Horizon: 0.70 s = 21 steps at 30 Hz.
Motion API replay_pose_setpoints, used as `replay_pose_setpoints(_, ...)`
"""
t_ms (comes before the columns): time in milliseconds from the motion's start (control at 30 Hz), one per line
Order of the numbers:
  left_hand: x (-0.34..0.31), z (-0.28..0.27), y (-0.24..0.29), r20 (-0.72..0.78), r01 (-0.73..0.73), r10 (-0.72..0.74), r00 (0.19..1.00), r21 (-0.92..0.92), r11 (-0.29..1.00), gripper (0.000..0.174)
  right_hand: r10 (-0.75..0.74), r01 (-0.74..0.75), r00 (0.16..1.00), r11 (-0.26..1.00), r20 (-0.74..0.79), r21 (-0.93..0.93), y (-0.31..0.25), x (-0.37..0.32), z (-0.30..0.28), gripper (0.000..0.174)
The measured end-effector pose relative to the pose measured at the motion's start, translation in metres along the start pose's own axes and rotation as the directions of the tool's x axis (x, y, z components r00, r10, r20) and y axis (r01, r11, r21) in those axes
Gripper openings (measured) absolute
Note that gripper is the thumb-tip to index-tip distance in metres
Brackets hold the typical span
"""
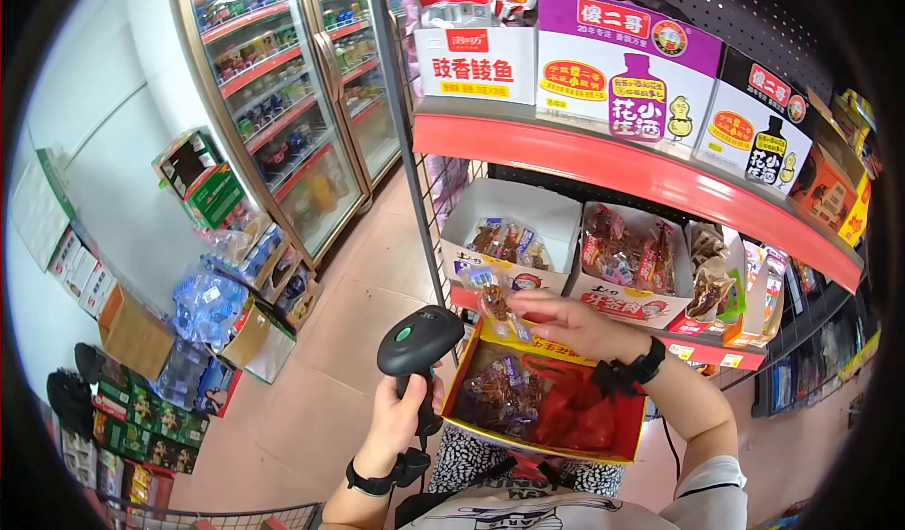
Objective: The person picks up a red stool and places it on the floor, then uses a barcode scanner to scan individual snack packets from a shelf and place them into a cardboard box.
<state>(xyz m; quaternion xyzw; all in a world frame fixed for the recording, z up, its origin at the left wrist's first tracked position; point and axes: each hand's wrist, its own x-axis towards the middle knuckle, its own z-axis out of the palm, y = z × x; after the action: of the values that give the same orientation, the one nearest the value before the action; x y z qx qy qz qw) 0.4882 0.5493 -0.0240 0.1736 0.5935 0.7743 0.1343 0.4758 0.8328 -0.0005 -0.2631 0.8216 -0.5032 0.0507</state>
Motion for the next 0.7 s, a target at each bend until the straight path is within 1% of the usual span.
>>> replay_pose_setpoints(167, 0.000, 0.001, -0.002, -0.012, 0.015, -0.015, 1.000, -0.010, 1.000, 0.043, -0.050, 0.051, 0.998, 0.997, 0.024, -0.052, 0.015, -0.002, 0.017, 0.046)
replay_pose_setpoints(367, -0.002, 0.000, -0.006, -0.025, 0.055, -0.055, 0.998, -0.007, 0.998, 0.039, -0.055, 0.055, 0.998, 0.998, 0.030, -0.011, 0.019, -0.002, 0.023, 0.047)
replay_pose_setpoints(700, -0.003, -0.004, -0.009, -0.019, 0.074, -0.075, 0.997, -0.023, 0.997, 0.039, -0.063, 0.064, 0.998, 0.997, 0.023, -0.035, 0.019, -0.002, 0.021, 0.046)
